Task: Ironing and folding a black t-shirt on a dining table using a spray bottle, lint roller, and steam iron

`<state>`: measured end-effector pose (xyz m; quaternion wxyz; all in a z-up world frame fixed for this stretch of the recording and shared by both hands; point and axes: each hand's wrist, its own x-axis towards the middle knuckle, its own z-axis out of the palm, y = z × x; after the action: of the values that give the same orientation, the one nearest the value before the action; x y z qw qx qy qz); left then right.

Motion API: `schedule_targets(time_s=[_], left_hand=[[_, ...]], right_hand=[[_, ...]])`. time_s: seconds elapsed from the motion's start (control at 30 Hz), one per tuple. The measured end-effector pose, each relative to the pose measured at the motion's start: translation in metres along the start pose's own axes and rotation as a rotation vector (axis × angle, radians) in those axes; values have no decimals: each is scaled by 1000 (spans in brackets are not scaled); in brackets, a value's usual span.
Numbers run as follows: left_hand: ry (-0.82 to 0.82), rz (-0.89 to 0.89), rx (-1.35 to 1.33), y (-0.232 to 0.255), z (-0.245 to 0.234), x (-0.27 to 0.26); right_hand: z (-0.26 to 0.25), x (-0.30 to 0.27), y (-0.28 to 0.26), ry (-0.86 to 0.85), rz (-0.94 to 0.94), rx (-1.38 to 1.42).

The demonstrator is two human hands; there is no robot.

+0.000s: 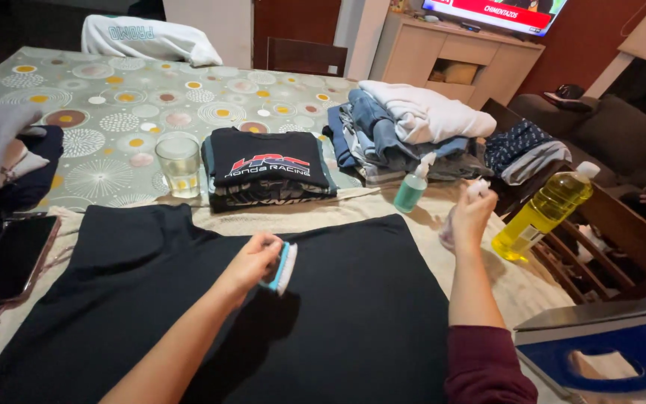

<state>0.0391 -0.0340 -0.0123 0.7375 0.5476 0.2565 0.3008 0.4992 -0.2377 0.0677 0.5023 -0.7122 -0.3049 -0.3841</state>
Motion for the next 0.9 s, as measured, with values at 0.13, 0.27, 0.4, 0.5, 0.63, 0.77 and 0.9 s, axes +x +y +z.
schedule_targets(time_s=[0.13,0.27,0.4,0.5,0.63,0.77,0.9], left_hand=[[-27,-49,35,-19,2,3],[-24,26,162,28,28,-39],[-28,90,80,63,47,-60],[-8,224,14,70,45,-58],[49,292,-64,53,42,-43],[21,232,-132,67,34,-44],[20,265,78,88,-20,-44]], right_hand=[[6,2,19,65,154,-188],[-10,28,-101,277,-281,-258],[-60,-46,-261,-662,-77,351],[-64,-112,-313,-1528,68,473],[-20,-162,-292,-1212,79,554],[-11,-146,-277,-1025,-125,498],[-1,-117,-256,-1128,-150,517]])
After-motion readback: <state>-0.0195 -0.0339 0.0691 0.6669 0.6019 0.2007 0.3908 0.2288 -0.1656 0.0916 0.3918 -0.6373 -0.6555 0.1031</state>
